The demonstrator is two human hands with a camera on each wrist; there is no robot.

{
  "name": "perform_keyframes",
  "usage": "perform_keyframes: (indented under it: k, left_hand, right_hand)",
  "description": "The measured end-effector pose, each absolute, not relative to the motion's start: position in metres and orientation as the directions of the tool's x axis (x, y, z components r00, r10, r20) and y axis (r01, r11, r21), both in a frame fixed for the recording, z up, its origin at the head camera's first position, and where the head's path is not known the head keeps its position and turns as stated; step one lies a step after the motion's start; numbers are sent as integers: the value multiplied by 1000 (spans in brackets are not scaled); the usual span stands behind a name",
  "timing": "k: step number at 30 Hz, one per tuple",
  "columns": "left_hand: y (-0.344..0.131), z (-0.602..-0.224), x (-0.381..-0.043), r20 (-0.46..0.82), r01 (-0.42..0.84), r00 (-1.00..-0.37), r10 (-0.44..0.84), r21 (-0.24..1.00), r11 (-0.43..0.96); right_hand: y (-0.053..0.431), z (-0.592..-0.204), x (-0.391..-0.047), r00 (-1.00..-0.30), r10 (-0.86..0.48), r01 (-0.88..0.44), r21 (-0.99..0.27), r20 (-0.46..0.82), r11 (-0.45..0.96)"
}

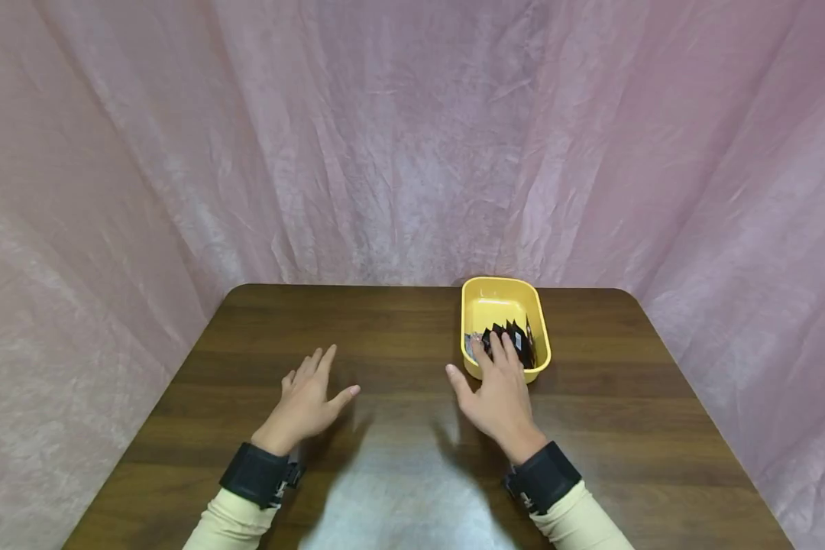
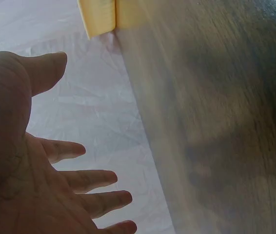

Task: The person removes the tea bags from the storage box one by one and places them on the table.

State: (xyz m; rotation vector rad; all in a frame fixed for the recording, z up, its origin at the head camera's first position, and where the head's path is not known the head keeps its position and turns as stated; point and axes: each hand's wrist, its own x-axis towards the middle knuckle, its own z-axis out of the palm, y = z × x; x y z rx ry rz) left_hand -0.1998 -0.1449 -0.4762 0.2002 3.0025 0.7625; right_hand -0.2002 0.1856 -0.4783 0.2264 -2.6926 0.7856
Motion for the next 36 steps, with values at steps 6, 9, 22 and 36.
perform_keyframes:
  k: [6,9,22,36]
  left_hand:
    - [-146,-479,-199,-5,116,-991,135,479,870]
    - [-147,-481,-198,-9,121,-990,143,479,869]
    - [-149,-487,-196,-38,127,-986,165,480,868]
    - [-145,-490,-197,-28,145,-983,180,481,864]
  right_hand:
    - [221,-473,-222,-930,109,-120,-570,351,813]
    - [244,-468,-235,-939,189,-29,-613,288,789]
    - [303,-487,-269,-942,311,175,-611,124,772]
    - [295,-494,-272,-967,234,145,-551,95,822]
